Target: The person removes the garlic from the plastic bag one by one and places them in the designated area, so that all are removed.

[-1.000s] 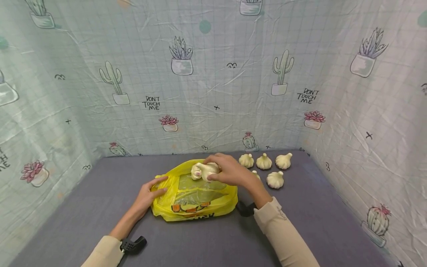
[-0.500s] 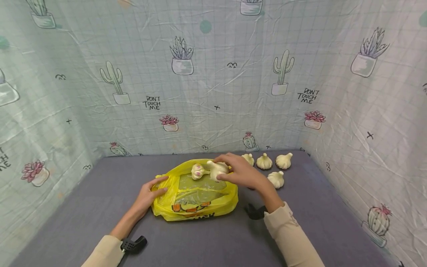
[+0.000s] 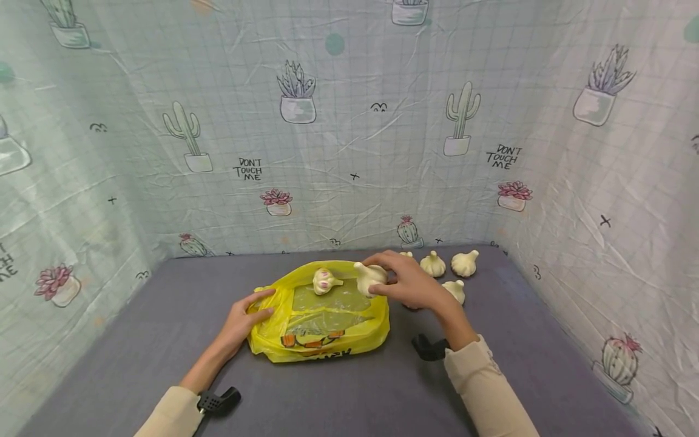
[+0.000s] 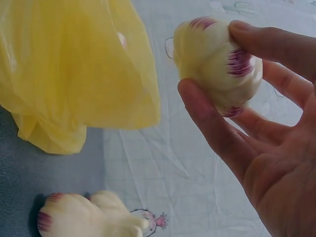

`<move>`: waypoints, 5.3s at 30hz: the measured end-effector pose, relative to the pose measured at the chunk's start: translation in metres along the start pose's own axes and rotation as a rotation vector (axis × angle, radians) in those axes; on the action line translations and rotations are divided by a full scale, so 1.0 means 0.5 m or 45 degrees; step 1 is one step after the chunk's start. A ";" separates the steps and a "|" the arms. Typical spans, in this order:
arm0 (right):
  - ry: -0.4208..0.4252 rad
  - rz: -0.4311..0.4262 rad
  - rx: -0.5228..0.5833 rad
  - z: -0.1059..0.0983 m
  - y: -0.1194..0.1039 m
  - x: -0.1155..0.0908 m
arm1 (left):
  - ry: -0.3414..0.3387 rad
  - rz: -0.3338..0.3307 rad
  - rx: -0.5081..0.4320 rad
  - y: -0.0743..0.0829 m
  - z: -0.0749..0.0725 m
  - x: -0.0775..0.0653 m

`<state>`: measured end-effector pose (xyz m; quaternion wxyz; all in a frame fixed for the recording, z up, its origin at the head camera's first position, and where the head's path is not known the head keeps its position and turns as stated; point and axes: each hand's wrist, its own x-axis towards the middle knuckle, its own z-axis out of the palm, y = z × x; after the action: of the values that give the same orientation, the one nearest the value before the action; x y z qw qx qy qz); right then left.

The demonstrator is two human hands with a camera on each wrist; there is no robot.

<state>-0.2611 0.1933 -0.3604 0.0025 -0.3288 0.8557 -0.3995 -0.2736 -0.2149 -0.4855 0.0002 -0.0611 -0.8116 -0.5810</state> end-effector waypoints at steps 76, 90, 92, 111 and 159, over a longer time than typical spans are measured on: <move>0.218 0.106 -0.109 -0.143 0.051 -0.082 | -0.018 -0.003 0.016 -0.001 -0.001 -0.003; 0.288 0.087 -0.142 -0.156 0.057 -0.094 | -0.024 0.032 0.011 0.005 -0.001 0.000; 0.297 0.075 -0.140 -0.156 0.059 -0.093 | -0.021 0.029 0.008 0.005 -0.001 0.000; 0.380 0.134 -0.147 -0.172 0.070 -0.110 | -0.013 0.022 0.003 0.004 -0.001 -0.002; 0.499 0.272 -0.180 -0.227 0.105 -0.166 | -0.018 0.022 -0.008 0.005 -0.001 0.000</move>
<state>-0.2557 0.3421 -0.3408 -0.1446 -0.1517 0.8957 -0.3923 -0.2733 -0.2144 -0.4831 -0.0006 -0.0721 -0.8091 -0.5832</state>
